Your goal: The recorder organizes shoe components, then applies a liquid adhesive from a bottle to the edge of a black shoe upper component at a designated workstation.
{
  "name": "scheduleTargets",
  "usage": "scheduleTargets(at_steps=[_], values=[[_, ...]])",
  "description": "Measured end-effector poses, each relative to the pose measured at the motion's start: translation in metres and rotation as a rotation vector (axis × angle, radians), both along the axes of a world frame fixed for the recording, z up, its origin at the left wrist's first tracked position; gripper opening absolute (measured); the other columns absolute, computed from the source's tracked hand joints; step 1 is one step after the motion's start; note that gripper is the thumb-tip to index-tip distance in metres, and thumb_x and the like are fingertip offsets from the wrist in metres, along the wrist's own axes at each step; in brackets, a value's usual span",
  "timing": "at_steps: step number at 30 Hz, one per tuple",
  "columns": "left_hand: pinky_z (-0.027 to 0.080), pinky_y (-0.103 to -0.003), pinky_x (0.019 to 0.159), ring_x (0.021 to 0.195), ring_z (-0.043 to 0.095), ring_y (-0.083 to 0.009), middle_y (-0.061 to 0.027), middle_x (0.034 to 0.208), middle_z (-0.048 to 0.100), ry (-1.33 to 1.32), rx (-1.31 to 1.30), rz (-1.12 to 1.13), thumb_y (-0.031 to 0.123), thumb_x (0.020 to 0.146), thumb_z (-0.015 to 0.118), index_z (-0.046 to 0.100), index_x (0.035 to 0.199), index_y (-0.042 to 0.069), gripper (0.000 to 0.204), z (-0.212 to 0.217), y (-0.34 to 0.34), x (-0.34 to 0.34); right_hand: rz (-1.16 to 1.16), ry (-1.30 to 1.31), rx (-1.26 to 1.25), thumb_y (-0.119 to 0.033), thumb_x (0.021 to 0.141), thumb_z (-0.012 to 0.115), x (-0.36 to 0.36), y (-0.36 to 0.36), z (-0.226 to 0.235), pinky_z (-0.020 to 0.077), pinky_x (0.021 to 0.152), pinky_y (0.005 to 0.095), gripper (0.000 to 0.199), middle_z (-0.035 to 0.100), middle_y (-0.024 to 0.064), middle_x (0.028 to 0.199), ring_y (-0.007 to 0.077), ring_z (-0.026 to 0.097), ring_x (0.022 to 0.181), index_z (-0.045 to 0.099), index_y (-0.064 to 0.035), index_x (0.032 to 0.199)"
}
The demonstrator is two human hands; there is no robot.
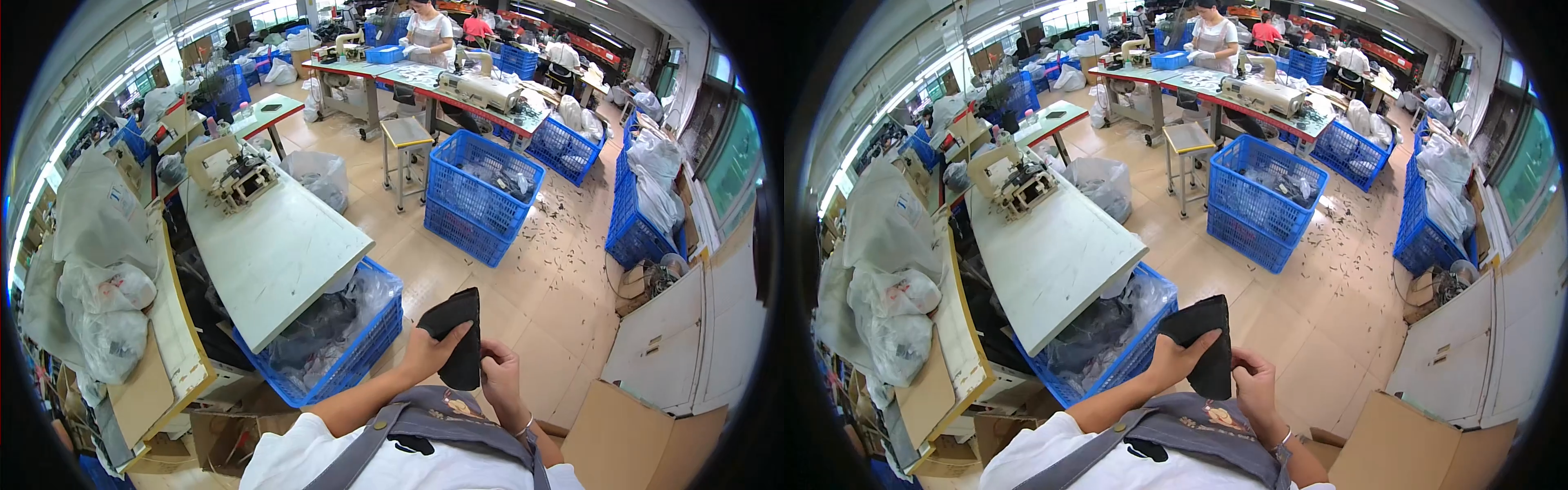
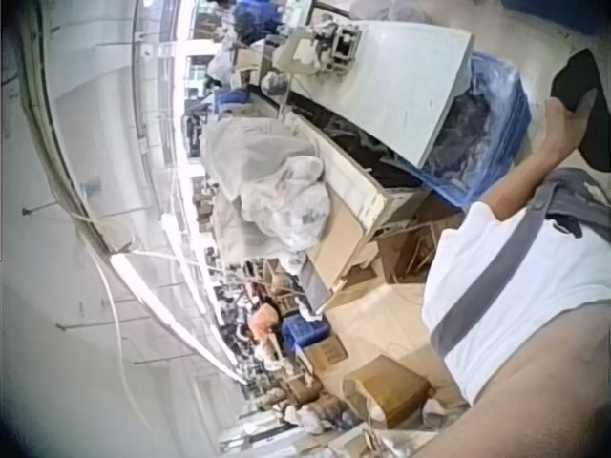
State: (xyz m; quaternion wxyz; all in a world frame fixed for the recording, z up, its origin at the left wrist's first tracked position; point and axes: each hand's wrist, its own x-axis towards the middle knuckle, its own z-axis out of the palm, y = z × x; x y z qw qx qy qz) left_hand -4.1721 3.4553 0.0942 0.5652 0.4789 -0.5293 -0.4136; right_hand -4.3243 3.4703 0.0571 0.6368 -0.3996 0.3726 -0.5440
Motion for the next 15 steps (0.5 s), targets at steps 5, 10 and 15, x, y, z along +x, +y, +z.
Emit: scheduleTargets(at_steps=[5,10,15], values=[[0.048,-0.025,0.062,0.068,0.059,-0.0113,-0.0078,0.078,0.064,-0.033,-0.029,-0.001,0.015,0.079,0.064,0.062,0.093,0.001,0.02,-0.005,-0.044,-0.014,0.014,0.133,-0.015,0.0,0.082,0.053,-0.014,-0.044,0.007,0.0445,0.072,0.022,0.015,0.06,0.0052,0.083,0.0099,0.055,0.076,0.059,0.0047,0.095],[0.048,-0.025,0.065,0.073,0.058,-0.0109,-0.0064,0.084,0.064,0.182,0.161,-0.154,0.016,0.079,0.065,0.061,0.097,0.0,0.024,-0.001,-0.096,-0.051,-0.058,-0.11,0.045,-0.006,0.082,0.058,-0.049,-0.1,0.002,0.0421,0.07,0.0219,0.01,0.058,0.0034,0.084,0.0079,0.051,0.074,0.059,0.0023,0.089],[0.048,-0.025,0.068,0.079,0.059,-0.0109,-0.0061,0.091,0.063,0.081,0.137,-0.192,0.017,0.078,0.066,0.059,0.1,-0.001,0.029,-0.013,-0.138,-0.094,0.005,-0.09,-0.023,-0.002,0.082,0.055,-0.093,-0.156,-0.009,0.0425,0.071,0.0222,0.009,0.058,0.0042,0.085,0.0089,0.053,0.077,0.058,0.003,0.089]])
